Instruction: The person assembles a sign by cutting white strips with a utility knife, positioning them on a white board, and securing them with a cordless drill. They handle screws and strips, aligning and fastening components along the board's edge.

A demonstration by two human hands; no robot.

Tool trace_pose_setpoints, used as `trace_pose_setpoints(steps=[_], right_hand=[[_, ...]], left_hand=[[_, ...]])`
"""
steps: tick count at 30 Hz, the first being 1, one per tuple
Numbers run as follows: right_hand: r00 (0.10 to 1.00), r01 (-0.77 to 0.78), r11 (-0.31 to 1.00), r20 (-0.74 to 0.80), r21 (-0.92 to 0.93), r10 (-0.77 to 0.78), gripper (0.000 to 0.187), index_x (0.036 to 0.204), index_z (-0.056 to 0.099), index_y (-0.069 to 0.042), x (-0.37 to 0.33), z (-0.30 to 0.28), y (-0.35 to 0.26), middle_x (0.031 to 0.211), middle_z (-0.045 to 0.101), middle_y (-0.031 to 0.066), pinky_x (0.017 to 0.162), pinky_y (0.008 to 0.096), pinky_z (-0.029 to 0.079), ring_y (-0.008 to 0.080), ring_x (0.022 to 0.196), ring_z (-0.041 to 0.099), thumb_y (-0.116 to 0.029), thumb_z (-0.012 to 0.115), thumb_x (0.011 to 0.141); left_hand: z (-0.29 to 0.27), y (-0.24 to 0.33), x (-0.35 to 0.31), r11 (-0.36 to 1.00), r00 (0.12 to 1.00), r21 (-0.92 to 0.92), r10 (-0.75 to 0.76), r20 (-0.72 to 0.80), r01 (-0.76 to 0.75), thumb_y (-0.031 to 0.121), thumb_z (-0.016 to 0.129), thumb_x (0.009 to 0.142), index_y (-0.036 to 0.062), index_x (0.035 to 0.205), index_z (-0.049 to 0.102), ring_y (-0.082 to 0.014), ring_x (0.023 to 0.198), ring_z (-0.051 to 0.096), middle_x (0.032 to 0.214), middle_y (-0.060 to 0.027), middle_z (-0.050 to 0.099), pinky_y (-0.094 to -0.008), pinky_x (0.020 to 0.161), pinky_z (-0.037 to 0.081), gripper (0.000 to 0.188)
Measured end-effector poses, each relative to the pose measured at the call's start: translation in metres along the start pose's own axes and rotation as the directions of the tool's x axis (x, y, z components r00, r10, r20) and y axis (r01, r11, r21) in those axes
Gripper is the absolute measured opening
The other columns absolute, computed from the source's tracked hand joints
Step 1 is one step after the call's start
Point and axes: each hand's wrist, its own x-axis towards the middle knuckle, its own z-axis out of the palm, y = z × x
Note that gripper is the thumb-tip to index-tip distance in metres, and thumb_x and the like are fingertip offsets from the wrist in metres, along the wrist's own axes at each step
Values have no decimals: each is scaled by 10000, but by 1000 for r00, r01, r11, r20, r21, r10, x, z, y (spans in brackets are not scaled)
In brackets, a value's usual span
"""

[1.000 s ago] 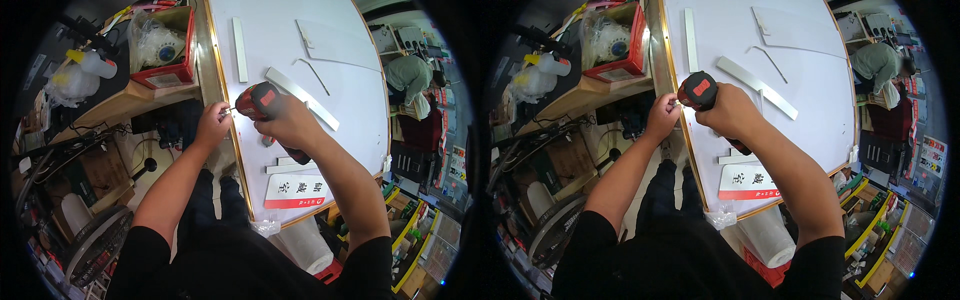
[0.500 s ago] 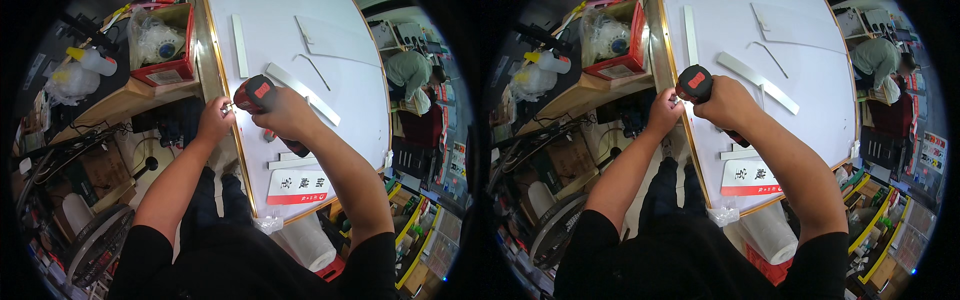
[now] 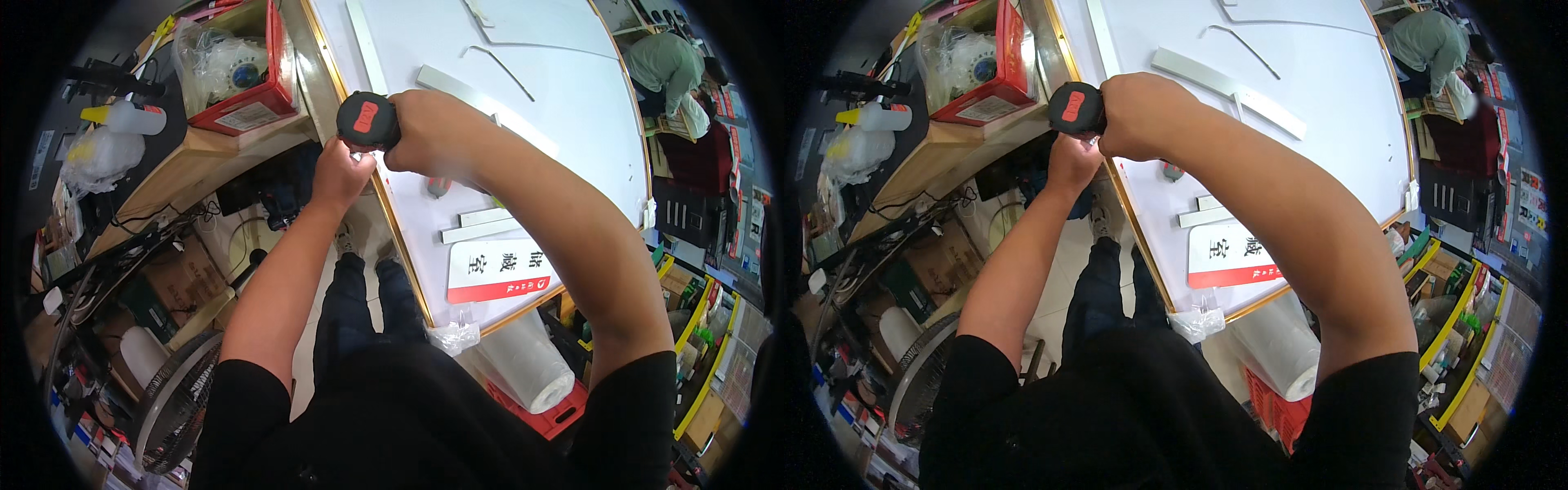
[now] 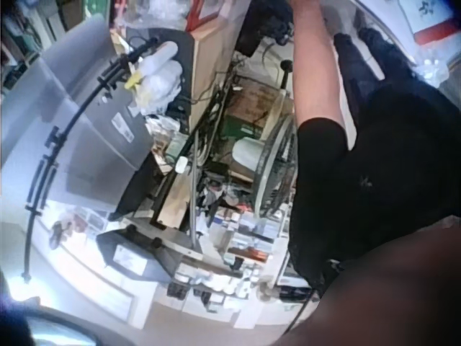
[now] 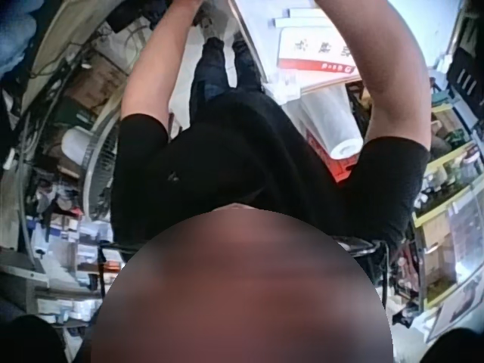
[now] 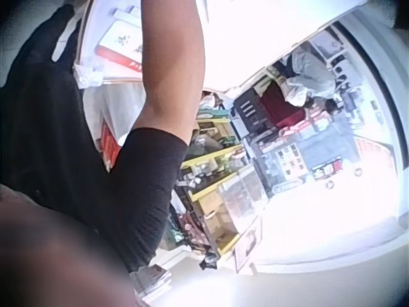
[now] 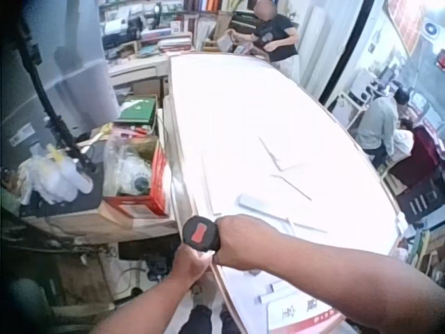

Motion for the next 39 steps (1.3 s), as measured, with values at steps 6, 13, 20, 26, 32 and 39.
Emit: trace_pose_setpoints(steps=[6, 13, 20, 26, 32, 39], right_hand=[[999, -30, 997, -15, 71, 31, 328, 994, 686, 16, -2, -2, 4, 788, 708, 190, 662, 405, 569, 327, 704, 702, -146, 728, 711], [1000, -25, 997, -6, 76, 26, 347, 1007, 677, 26, -5, -3, 2, 766, 703, 193, 645, 400, 585, 312, 675, 709, -155, 741, 718], [1000, -31, 995, 0, 90, 31, 338, 1018, 668, 25, -6, -2, 1, 761, 704, 181, 585, 385, 592, 292, 598, 707, -143, 734, 733], [1000, -7, 998, -25, 67, 9, 340, 1019, 669, 21, -4, 2, 5, 771, 707, 188, 596, 391, 597, 301, 619, 711, -144, 733, 728], [1000, -7, 998, -15, 69, 8, 352, 1029, 667, 22, -2, 3, 6, 775, 709, 187, 590, 388, 600, 307, 634, 714, -141, 734, 724], [1000, -18, 995, 2, 103, 18, 348, 1024, 667, 23, -3, 1, 9, 774, 707, 187, 596, 391, 599, 313, 634, 713, -139, 729, 723]], left_hand=[[-1, 4, 0, 999, 1000, 35, 21, -24, -20, 179, 671, 800, 74, 1088, 631, -413, 944, 645, 1020, -202, 655, -473, 834, 530, 310], [-3, 8, 0, 998, 998, 38, 58, -35, -57, 174, 666, 801, 65, 1090, 631, -403, 916, 650, 1012, -205, 655, -471, 821, 528, 312], [-2, 7, 1, 999, 999, 8, 38, -13, -38, 177, 666, 802, 53, 1097, 630, -421, 955, 642, 1035, -213, 660, -475, 840, 528, 322], [0, 4, 1, 999, 998, -3, 50, -35, -50, 179, 668, 797, 52, 1096, 630, -432, 997, 628, 1048, -213, 661, -478, 867, 524, 328], [0, 1, 2, 994, 994, 29, 103, -48, -101, 182, 667, 796, 57, 1102, 631, -427, 1015, 624, 1052, -210, 661, -473, 885, 522, 332], [0, 4, 1, 997, 996, 40, 74, -39, -73, 182, 664, 794, 56, 1115, 626, -414, 983, 633, 1043, -207, 656, -468, 857, 526, 346]])
